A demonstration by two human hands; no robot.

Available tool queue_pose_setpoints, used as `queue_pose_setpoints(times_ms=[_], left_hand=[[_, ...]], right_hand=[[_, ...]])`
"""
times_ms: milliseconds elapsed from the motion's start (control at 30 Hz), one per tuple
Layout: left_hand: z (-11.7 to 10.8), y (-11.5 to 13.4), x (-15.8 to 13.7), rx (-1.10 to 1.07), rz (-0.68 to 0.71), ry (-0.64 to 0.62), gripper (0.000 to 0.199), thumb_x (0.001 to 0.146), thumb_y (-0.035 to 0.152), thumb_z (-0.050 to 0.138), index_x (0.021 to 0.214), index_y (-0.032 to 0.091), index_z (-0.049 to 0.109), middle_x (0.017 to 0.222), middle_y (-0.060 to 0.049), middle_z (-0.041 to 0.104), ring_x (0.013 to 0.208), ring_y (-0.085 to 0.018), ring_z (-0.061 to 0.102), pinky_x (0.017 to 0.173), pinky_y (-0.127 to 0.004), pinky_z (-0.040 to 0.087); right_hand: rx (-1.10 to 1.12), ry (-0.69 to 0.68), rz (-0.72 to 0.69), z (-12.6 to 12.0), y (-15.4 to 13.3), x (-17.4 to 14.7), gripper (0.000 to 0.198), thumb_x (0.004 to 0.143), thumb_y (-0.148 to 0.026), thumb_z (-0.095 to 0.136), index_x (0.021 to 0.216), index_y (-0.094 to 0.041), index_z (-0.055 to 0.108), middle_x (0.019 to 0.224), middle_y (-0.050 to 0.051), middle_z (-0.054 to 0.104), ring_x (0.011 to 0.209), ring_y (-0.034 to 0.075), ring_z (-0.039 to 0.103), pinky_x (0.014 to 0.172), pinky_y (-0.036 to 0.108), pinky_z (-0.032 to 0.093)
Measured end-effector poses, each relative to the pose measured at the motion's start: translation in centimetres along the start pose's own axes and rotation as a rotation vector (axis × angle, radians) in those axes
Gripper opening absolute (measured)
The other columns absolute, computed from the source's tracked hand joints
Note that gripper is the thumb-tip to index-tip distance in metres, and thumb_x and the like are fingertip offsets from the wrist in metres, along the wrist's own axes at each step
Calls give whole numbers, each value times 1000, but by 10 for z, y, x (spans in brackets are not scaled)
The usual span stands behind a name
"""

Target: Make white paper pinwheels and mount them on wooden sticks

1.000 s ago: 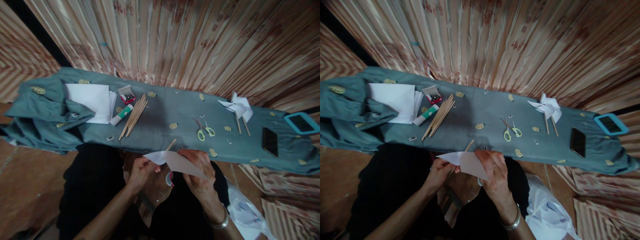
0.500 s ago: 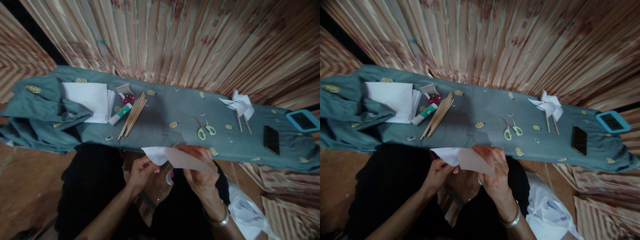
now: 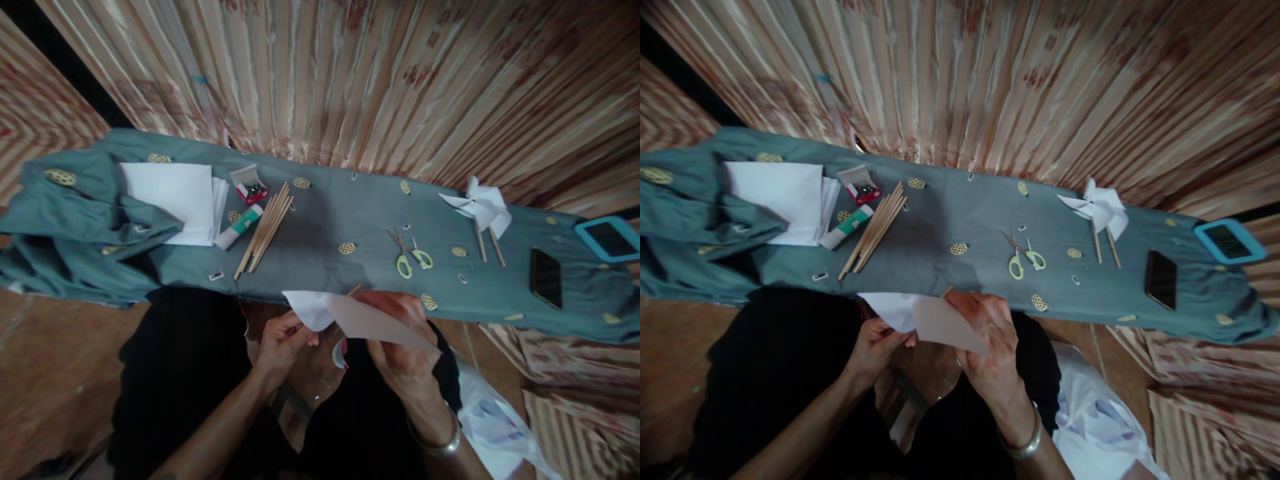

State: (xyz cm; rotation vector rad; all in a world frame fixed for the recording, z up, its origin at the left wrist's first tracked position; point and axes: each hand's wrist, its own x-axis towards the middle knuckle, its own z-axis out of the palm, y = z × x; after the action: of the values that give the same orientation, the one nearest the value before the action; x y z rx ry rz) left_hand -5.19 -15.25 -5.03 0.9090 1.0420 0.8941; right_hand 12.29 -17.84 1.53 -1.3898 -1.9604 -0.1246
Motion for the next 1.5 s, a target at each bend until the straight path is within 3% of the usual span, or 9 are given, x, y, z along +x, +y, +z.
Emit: queue_pose_setpoints(times_ms=[700,1200,1367,1500], left_hand=[[2,-3,2,-47,23,-2,24,66,28,69,45,16,66,49,-1,57,49,-10,50,52,-21,38],[1,-4,1,9,63,-45,32,72,40,72,51,15,69,52,-2,59,52,-12,51,54,-23,40],[3,0,-1,-4,-21,-41,29,68,41,75,55,16,72,53,-2,59,50,-11,51,52,-23,42],[8,-7,-4,-70,-133,-4,21,64,37,79,65,16,77,51,0,60,47,-10,51,51,-23,44]], right_hand=[[40,-38,76,0,2,-4,31,89,-12,56,118,-24,53,94,6,71,87,21,67,79,38,51],[12,-3,95,2,5,-3,26,89,-13,57,112,-24,57,92,5,73,84,20,69,77,36,54],[31,-29,184,3,10,-2,14,89,-17,57,100,-24,61,92,3,73,84,19,70,78,32,54],[121,-180,351,5,22,4,12,88,-24,60,98,-22,64,91,3,74,79,18,69,73,31,54]])
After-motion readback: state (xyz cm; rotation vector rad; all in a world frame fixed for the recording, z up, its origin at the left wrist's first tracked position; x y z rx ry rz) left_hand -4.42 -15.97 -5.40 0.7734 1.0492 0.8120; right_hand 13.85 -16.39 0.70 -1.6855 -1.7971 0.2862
